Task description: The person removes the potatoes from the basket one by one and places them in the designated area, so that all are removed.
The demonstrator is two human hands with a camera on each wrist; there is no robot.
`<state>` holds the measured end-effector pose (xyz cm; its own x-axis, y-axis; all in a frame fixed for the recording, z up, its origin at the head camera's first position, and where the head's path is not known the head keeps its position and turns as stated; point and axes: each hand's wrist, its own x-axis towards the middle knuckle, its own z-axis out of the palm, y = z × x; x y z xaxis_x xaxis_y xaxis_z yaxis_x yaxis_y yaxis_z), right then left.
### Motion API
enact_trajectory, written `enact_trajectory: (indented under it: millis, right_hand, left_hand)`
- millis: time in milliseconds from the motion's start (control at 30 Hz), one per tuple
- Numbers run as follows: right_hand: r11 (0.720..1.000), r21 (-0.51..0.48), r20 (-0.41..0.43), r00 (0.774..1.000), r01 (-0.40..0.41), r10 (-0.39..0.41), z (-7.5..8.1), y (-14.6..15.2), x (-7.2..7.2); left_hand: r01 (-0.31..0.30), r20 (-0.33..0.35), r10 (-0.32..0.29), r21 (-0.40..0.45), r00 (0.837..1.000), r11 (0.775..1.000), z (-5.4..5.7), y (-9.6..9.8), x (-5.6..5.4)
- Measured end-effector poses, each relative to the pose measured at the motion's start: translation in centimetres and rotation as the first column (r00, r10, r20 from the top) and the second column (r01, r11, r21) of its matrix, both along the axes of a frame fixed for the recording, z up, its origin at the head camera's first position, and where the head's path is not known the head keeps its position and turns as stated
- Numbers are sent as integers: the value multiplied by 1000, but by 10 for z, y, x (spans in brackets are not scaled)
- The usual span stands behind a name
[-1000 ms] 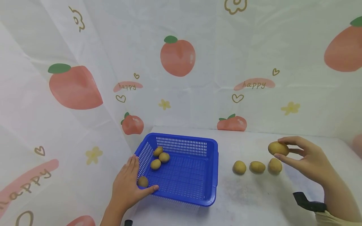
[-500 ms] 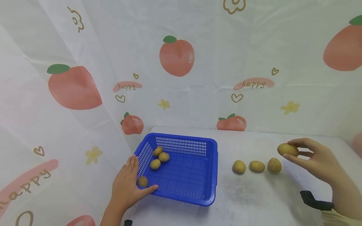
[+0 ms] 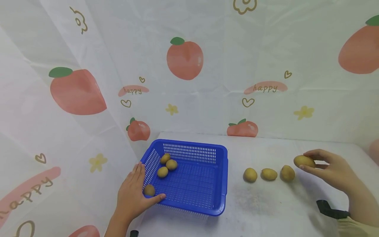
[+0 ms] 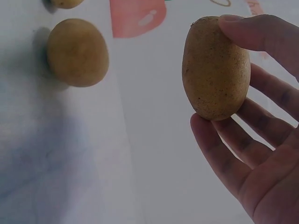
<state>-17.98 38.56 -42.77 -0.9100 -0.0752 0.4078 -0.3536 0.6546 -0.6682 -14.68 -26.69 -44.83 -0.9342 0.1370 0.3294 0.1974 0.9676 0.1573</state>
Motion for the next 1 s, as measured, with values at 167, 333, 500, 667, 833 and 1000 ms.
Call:
enact_trajectory:
  millis: [167, 333, 500, 667, 833, 1000]
  right_hand:
    - [999, 32, 55, 998, 5, -7, -9, 8, -3]
    - [993, 107, 115, 992, 43, -55, -15, 14, -5]
    - [986, 158, 151, 985, 54, -78, -22, 21, -7]
    - [986, 159, 164, 984, 44, -71, -28, 26, -7]
    - [987, 159, 174, 983, 37, -65, -29, 29, -6]
    - [985, 170, 196, 978, 34, -68, -32, 32, -6]
  left_hand:
    - [1, 1, -1, -2, 1000, 1000, -1, 0, -1]
    - [-7, 25, 7, -1, 1000, 1000, 0, -1, -1]
    - [-5, 22, 5, 0, 1000, 1000, 0, -1, -1]
    - [-7, 26, 7, -8, 1000, 1000, -2, -2, -2]
    - [-6, 22, 7, -13, 1000, 1000, -3, -2, -3]
    - [-5, 18, 5, -14, 1000, 1000, -4, -2, -3]
